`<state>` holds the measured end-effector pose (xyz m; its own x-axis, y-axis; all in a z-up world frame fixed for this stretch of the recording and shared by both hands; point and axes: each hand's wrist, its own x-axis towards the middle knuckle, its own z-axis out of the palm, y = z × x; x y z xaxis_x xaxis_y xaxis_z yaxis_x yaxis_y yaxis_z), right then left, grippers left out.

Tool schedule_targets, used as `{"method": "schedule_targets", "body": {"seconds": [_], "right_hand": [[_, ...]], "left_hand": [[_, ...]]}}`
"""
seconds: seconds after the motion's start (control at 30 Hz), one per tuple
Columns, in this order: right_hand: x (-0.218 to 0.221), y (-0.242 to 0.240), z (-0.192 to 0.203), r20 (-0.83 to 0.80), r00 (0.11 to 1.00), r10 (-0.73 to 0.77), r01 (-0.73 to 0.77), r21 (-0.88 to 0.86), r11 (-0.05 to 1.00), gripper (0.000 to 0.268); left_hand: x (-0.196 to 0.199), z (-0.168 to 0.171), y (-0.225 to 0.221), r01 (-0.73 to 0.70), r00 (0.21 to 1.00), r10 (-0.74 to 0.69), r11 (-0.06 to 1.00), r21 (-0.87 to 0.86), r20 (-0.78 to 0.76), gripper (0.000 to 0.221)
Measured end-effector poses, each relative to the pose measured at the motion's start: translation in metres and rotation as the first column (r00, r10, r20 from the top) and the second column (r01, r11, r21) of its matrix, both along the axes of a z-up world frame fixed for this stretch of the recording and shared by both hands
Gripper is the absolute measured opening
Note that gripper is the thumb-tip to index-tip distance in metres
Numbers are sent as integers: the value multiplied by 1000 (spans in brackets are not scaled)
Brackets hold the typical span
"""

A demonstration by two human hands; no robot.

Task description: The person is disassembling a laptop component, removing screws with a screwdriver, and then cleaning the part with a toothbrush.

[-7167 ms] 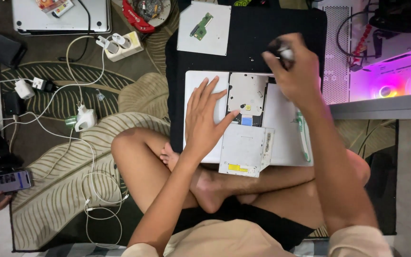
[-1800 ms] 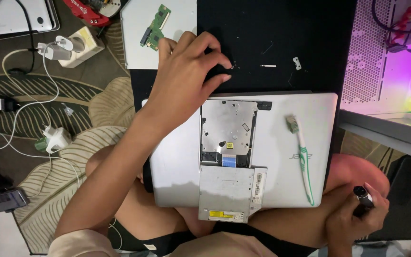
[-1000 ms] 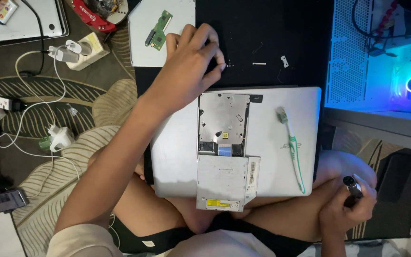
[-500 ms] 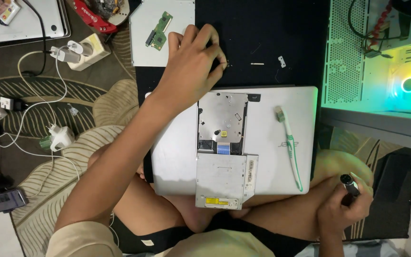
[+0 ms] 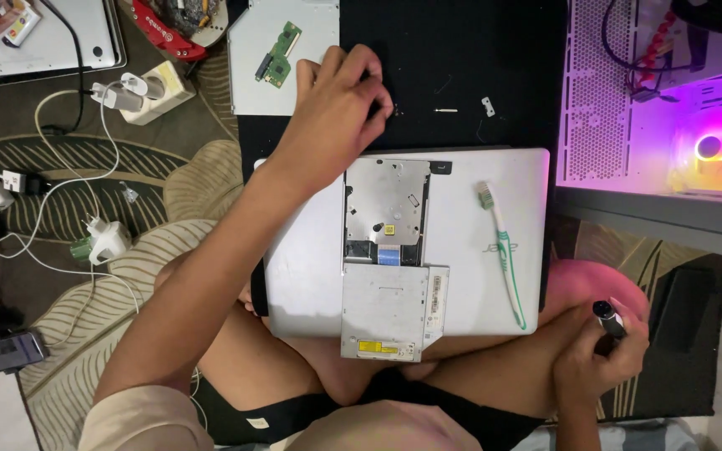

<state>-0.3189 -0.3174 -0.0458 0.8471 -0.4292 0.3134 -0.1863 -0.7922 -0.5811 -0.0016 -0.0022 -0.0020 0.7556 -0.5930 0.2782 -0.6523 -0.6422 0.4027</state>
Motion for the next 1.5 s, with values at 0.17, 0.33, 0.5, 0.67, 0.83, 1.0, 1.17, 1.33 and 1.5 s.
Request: {"method": "schedule_targets", "body": {"seconds": [0.17, 0.33, 0.5, 0.67, 0.83, 1.0, 1.17, 1.33, 1.5], "right_hand": [[-2, 0, -3, 22, 999, -26, 25, 50, 998, 16], [-8, 1, -7, 118, 991, -69, 48, 171, 984, 30], [-26, -2, -7, 258, 966, 32, -61, 107, 992, 30], [-17, 55, 58, 327, 944, -55, -23, 229, 973, 34], [-6, 108, 122, 235, 967, 96, -185, 392, 901, 65], [-1, 159, 154, 321, 947, 31, -266, 723, 638, 87], [-13, 168, 154, 338, 926, 166, -316, 457, 831, 92], [-3, 179, 167, 599, 733, 322, -620, 395, 678, 108], [17, 176, 179, 689, 627, 363, -675, 249, 694, 108]], "left_hand": [[-12, 24, 7, -28, 995, 17, 993, -117, -95, 5], [-58, 59, 12, -133, 940, -64, 837, -532, -336, 7], [-146, 65, 18, -484, 693, -243, 542, -688, -679, 14], [-235, 34, 4, -754, 500, -471, 177, -633, -727, 22], [-290, 21, -10, -874, 379, -796, -139, -466, -472, 21], [-303, 25, -14, -881, 373, -862, -213, -423, -343, 15], [-310, 42, -17, -852, 398, -884, -258, -456, -244, 15], [-314, 55, -21, -837, 396, -893, -254, -485, -215, 22], [-315, 71, -19, -833, 362, -901, -198, -517, -238, 28]]}}
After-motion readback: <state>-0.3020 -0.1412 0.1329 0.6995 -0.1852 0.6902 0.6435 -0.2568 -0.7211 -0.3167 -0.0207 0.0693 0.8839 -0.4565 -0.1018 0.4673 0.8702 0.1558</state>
